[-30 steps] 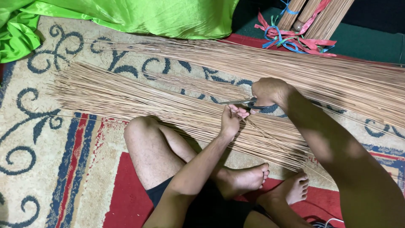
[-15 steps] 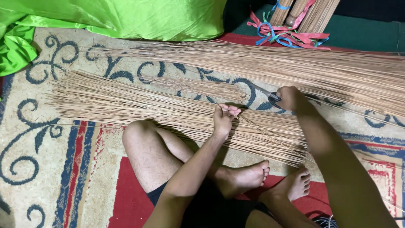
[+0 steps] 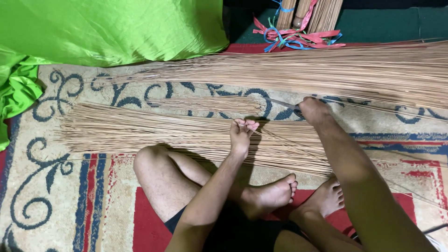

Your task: Aligning bundles of thin wooden sticks and trimming the ends with scissors

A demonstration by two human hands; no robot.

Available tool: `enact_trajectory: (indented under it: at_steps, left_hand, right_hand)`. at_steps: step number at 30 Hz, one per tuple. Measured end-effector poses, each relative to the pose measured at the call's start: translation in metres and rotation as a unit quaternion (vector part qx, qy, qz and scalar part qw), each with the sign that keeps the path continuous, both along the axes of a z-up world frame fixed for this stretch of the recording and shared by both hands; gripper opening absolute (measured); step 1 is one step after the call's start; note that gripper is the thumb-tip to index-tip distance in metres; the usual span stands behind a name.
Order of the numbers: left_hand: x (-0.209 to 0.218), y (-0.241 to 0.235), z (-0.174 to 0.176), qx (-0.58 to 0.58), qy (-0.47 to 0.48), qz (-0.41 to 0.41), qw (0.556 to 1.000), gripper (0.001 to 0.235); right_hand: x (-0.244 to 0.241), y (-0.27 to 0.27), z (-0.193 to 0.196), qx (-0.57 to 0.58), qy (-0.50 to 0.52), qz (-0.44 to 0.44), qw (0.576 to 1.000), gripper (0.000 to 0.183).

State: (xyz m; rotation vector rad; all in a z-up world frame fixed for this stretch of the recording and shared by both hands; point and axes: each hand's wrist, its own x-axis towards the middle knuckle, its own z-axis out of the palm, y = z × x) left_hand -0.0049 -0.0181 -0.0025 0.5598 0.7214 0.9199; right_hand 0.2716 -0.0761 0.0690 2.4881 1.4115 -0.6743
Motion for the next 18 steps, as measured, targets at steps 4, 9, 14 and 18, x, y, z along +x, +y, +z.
enact_trajectory:
  at_steps: [4,9,14,18]
  left_hand:
    - [-0.003,-0.002,0.005,0.006,0.003,0.000,1.000,0.018]
    - [-0.005,-0.002,0.012,0.003,0.007,0.001,1.000,0.018]
    - [-0.011,0.008,0.019,-0.007,-0.001,0.018,1.000,0.017]
    - [-0.018,0.029,0.017,-0.015,-0.014,0.043,0.999,0.015]
  right_hand:
    - [-0.027,-0.004,0.044,-0.016,0.000,-0.019,1.000,0.032]
    - [-0.031,-0.010,0.050,0.006,0.008,-0.001,1.000,0.033]
    - [-0.035,-0.010,0.020,0.180,0.050,0.109,0.976,0.025]
    - [-0.096,-0.034,0.027,0.226,0.302,0.105,0.920,0.034]
